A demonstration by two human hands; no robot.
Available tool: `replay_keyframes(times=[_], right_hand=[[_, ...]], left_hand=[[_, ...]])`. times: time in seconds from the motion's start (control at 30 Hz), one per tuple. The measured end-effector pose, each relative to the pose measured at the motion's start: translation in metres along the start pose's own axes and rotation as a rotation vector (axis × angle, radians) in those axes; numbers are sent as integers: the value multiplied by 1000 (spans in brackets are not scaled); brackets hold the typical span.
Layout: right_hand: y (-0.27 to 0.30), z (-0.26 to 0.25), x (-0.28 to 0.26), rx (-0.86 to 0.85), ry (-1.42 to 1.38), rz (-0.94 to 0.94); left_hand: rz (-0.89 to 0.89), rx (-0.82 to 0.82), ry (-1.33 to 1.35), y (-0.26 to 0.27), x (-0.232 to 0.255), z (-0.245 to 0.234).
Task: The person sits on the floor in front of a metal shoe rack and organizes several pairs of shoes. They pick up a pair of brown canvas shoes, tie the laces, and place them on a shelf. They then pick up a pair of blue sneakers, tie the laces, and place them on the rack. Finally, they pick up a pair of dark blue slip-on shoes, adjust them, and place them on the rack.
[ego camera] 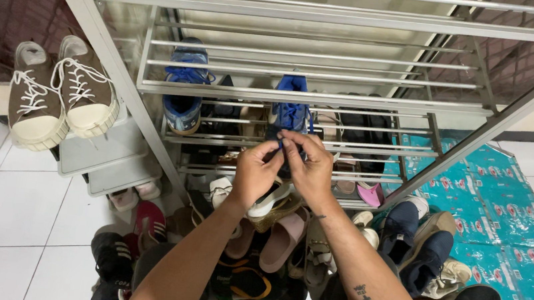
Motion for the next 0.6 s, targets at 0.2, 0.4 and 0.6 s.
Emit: replay_keyframes(times=[0.2, 0.4, 0.6], right_hand=[[8, 1, -2, 96, 167, -41], [25, 27, 17, -169, -236, 415], [25, 34, 45, -78, -297, 421]], left_hand=[[-181, 19, 845, -3, -12, -4], [-103, -6, 1108, -11, -11, -5], [-22, -40, 1049, -13, -18, 8]])
Point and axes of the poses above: each hand's wrist, its own y-axis away from the middle knuckle, its own z-axis out of the palm, x = y × z, the point moved 3 cm from there along -y, towards the middle knuckle, and after that the axes turned 9 degrees about -x, right-handed, at the moved point
